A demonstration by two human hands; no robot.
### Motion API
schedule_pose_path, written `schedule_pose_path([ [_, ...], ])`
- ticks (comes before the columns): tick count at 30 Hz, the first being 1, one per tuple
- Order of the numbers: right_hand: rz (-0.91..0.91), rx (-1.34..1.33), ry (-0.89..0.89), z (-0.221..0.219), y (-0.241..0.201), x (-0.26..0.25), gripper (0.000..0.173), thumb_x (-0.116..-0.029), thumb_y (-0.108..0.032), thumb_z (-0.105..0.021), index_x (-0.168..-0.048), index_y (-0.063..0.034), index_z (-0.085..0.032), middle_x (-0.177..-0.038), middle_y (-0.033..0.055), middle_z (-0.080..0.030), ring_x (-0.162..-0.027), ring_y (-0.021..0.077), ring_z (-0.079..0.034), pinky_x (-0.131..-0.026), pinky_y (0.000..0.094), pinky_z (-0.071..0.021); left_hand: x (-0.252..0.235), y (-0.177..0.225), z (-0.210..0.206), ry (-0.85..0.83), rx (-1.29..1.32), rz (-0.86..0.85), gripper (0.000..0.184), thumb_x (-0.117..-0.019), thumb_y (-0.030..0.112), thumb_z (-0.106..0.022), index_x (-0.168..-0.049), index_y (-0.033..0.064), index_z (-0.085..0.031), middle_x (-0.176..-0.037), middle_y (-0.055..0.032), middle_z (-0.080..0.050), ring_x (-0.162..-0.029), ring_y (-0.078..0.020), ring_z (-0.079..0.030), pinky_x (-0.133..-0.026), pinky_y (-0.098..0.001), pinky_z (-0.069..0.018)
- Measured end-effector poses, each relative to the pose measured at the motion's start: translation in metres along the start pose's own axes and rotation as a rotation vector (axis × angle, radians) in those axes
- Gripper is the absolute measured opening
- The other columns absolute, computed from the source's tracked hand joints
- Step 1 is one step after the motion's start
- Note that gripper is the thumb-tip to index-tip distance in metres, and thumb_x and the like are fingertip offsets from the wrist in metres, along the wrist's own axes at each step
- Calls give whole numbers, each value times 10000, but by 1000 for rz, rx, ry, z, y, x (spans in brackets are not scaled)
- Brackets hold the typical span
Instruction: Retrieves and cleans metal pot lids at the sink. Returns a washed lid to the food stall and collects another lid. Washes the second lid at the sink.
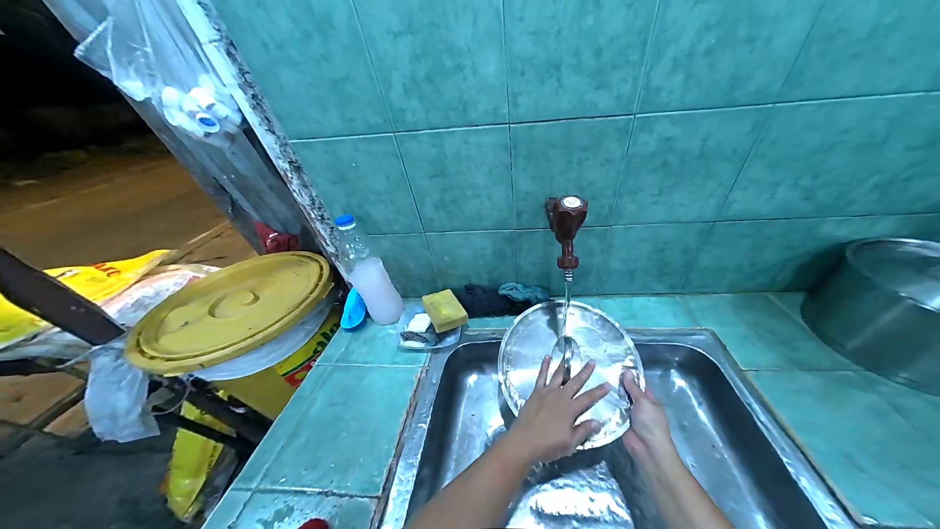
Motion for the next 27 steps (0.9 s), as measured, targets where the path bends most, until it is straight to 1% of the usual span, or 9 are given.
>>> schedule_pose_path([
  [7,-21,-22,5,1,10,-5,364,-1114,-216,-415,-1387,18,-476,-1073,170,-682,-916,205,-717,-794,385,-623,35,-27,3,34,-12,-116,501,-1096,372,-381,-1590,289,-394,-1684,43,-294,-1588,-282,-131,-1219,-697,-24],
  [10,-45,23,38,-2,9,-4,371,-1111,-222,-429,-1392,17,-469,-1111,173,-655,-950,198,-695,-821,369,-602,44,-32,8,264,-40,-177,480,-1066,288,-457,-1539,214,-485,-1564,15,-502,-1515,-328,-347,-1191,-687,-229],
  [12,-52,34,74,-6,8,-5,359,-1109,-225,-439,-1370,16,-486,-1099,166,-657,-937,188,-691,-813,358,-599,45,-31,8,454,-74,-256,432,-1040,197,-484,-1461,156,-574,-1457,-41,-611,-1398,-312,-525,-1148,-556,-413],
  [14,-62,36,92,-9,7,-6,361,-1115,-224,-419,-1386,10,-467,-1108,167,-643,-939,189,-682,-814,356,-592,42,-29,8,513,-53,-245,422,-1041,181,-489,-1444,97,-580,-1461,-118,-597,-1361,-286,-566,-1140,-458,-454],
  [16,-65,47,92,-10,6,-9,395,-1117,-232,-415,-1428,11,-442,-1162,190,-639,-983,211,-682,-845,377,-590,34,-26,12,418,49,-27,537,-1038,261,-520,-1541,82,-460,-1600,-163,-421,-1467,-290,-435,-1206,-494,-360],
  [19,-64,79,76,-13,2,-5,386,-1105,-228,-450,-1407,11,-463,-1129,184,-651,-954,202,-693,-824,370,-599,10,-24,25,228,169,340,700,-1060,340,-473,-1647,91,-185,-1707,-98,-204,-1584,-237,-156,-1269,-593,-48],
  [23,-56,79,59,-14,-3,2,350,-1107,-214,-445,-1370,15,-474,-1040,159,-654,-876,181,-693,-767,353,-607,-20,-26,32,225,161,379,687,-1093,428,-371,-1642,61,-178,-1693,-115,-244,-1587,-214,-144,-1283,-543,1],
  [25,-43,45,24,-11,-7,0,357,-1112,-213,-423,-1387,10,-464,-1073,163,-666,-907,185,-703,-787,359,-613,-26,-29,38,239,134,394,720,-1058,575,-365,-1646,178,-241,-1691,-53,-269,-1589,-225,-128,-1270,-584,8],
  [27,-30,41,-4,-7,-11,-1,339,-1109,-206,-430,-1362,12,-484,-1039,160,-681,-884,189,-716,-769,363,-623,-27,-34,42,243,106,470,834,-975,756,-339,-1638,254,-275,-1716,-39,-189,-1596,-292,-46,-1228,-666,59],
])
Point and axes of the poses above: each hand's wrist, its own x-axis away from the middle knuckle, its own z-axis out of the back of the hand, y = z × x, the point moved 4 cm from there along -x, towards the middle knuckle
